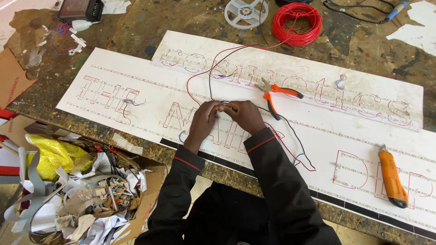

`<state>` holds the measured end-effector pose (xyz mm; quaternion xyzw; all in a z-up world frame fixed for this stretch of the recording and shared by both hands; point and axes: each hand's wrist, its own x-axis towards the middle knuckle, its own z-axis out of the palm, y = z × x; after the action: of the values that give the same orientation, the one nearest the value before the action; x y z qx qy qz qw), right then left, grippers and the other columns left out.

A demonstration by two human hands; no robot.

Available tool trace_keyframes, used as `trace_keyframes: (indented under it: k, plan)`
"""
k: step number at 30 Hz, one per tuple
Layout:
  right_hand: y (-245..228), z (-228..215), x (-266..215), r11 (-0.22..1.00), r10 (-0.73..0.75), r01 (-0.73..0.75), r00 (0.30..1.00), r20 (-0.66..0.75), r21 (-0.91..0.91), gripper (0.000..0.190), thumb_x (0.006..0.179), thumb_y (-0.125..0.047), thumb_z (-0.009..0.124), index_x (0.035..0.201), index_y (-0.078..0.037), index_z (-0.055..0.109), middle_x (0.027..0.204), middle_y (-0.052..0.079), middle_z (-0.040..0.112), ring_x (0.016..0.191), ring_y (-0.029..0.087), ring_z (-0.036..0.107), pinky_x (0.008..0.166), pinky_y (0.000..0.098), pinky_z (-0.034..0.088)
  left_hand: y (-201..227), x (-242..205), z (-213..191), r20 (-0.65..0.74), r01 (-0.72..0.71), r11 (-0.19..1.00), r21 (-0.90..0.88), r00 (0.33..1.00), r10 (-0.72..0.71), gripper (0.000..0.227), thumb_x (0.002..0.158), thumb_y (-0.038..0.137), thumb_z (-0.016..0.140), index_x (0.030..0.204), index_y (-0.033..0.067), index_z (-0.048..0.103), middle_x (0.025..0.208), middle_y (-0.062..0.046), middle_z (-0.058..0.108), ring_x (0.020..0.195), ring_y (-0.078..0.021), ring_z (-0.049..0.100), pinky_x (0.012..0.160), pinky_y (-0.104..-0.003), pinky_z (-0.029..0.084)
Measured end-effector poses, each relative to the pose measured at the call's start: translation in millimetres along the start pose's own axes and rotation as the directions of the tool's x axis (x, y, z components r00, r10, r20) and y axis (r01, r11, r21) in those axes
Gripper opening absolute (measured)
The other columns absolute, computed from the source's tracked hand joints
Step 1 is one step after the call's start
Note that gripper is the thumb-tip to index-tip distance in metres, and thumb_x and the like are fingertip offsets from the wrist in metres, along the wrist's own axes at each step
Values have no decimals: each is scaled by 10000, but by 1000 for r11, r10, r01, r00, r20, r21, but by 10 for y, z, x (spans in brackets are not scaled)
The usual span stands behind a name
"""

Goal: The person twists red and black wires together by hand on a white board with letter outlines. They use pliers to strip wire ends and secure connections, then arrange the wires along the letter shapes.

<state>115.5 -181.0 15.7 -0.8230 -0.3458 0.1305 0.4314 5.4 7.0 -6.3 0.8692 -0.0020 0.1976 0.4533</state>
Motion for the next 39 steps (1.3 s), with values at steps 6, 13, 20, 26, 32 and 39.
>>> trace_keyframes:
  k: [6,13,20,26,32,39]
  plan:
    - [321,274,103,885,-322,235,933,-163,-401,213,1087,-351,762,1281,-264,755,1008,45,812,841,385,819,753,529,662,62,12,4,20,77,997,-16,997,-77,212,1218,157,579,1308,152,771,1038,-119,766,1055,-328,758,992,-475,599]
    - [36,174,17,885,-436,371,873,-220,-280,116,1157,-236,739,1171,-148,813,952,55,778,802,375,797,714,482,662,182,-10,-15,-9,140,990,-33,990,-141,206,1212,189,598,1310,130,768,1055,-190,771,1055,-402,781,956,-526,605]
    - [138,290,45,985,-140,160,962,-233,69,110,1077,-141,763,970,-157,780,584,14,639,555,240,672,645,356,557,74,-32,15,55,112,989,94,992,-118,233,1240,255,553,1300,106,722,991,-160,698,1030,-389,755,939,-531,600]
    - [256,336,115,976,170,-142,970,-172,164,171,1018,-235,776,851,-204,794,536,-17,644,553,212,644,715,368,521,31,-37,24,89,-1,989,151,996,-12,178,1235,229,569,1258,117,705,957,-130,641,1005,-390,723,928,-514,593]
    - [102,235,17,990,119,-102,975,-190,94,211,1123,-221,676,973,-123,787,574,65,697,519,248,663,685,388,543,134,-13,-41,128,80,988,131,987,-97,219,1237,280,555,1290,152,725,997,-111,661,1036,-349,738,950,-505,605]
    - [7,3,-51,967,-97,141,974,-206,213,84,1149,-130,698,1133,-74,758,707,101,799,541,195,745,626,331,606,118,-9,-3,77,155,988,-17,985,-154,234,1235,272,565,1316,167,758,974,-117,652,975,-299,739,908,-464,596]
